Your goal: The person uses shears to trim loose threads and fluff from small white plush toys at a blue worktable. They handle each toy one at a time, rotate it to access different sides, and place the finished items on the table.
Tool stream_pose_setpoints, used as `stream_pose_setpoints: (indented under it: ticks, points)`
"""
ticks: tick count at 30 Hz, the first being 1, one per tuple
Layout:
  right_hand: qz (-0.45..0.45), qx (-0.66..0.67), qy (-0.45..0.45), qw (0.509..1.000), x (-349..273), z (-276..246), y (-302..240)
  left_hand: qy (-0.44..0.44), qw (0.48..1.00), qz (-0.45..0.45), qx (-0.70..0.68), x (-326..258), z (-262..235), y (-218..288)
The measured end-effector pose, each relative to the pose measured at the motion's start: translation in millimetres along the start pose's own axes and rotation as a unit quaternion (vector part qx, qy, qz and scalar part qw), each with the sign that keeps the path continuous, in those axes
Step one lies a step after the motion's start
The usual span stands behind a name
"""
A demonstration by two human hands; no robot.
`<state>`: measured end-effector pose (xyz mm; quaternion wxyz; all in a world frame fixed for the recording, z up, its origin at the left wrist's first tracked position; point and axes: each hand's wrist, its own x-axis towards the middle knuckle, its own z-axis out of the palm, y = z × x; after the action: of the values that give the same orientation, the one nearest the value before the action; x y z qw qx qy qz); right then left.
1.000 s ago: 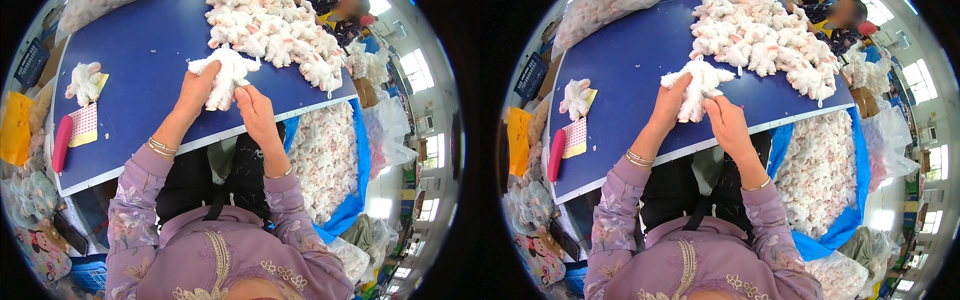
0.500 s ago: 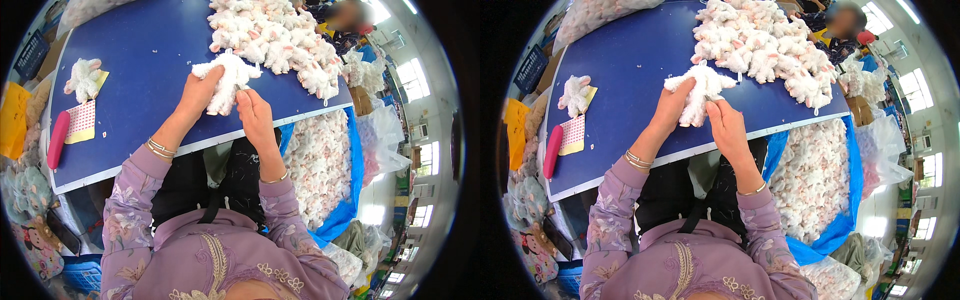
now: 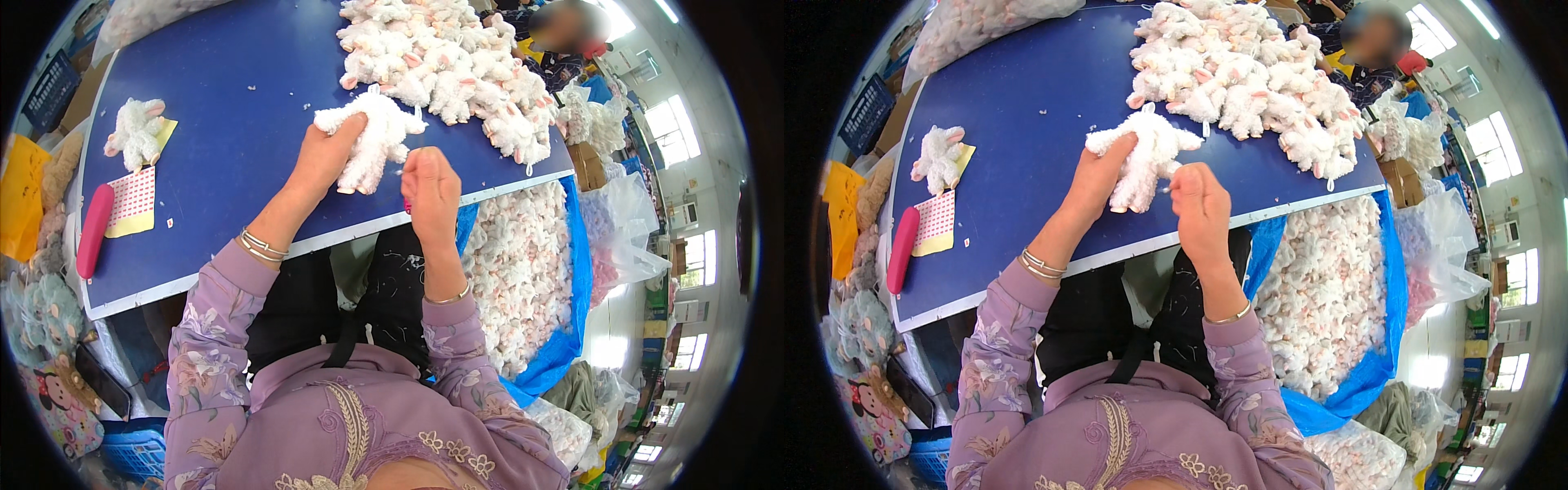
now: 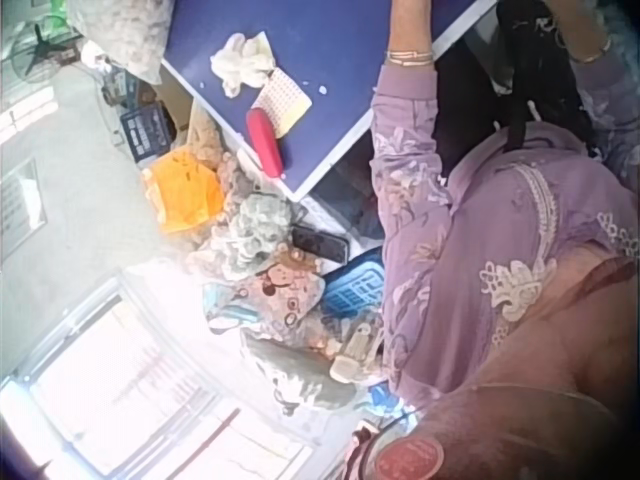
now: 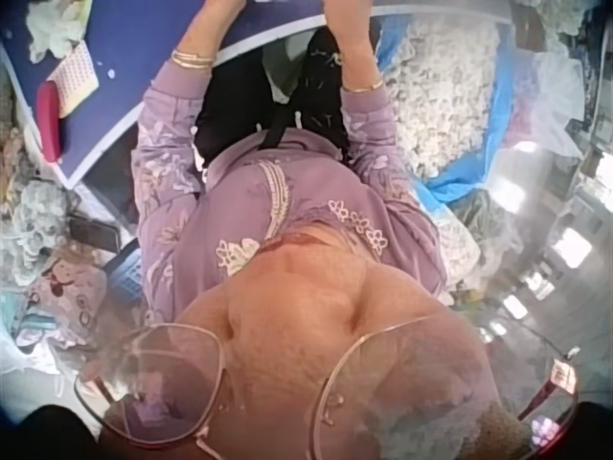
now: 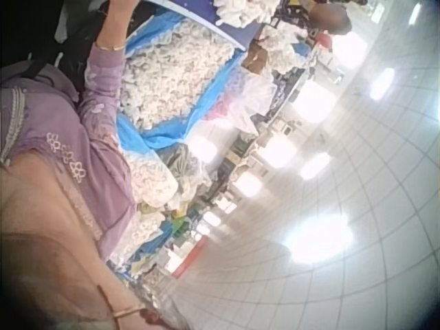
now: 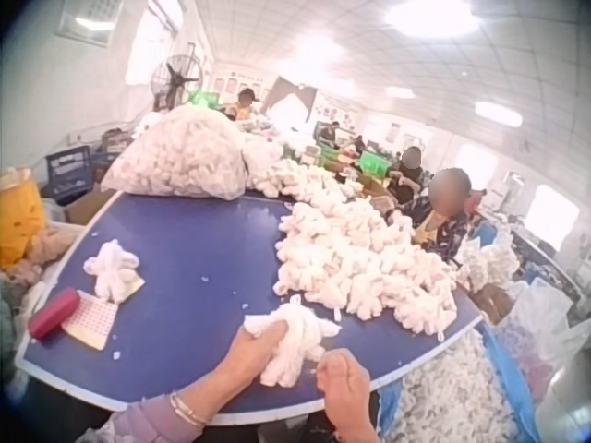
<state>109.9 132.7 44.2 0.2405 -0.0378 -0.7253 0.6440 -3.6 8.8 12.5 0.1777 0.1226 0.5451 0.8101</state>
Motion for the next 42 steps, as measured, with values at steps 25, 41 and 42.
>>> stream_pose_setpoints:
  ticks: [25,41,42]
  points:
    - [0.081,-0.071,0.022,0.994,15.1,-57.6,-8.1,0.005,0.995,-0.052,-0.084,-13.3,13.7,17.9]
    - [0.04,-0.159,-0.032,0.986,45.4,-28.8,-17.4,-0.179,0.964,-0.163,-0.113,-2.6,4.4,9.7]
    - [0.045,-0.189,-0.023,0.981,46.6,-31.0,-17.8,-0.196,0.951,-0.187,-0.151,-0.1,3.1,12.2]
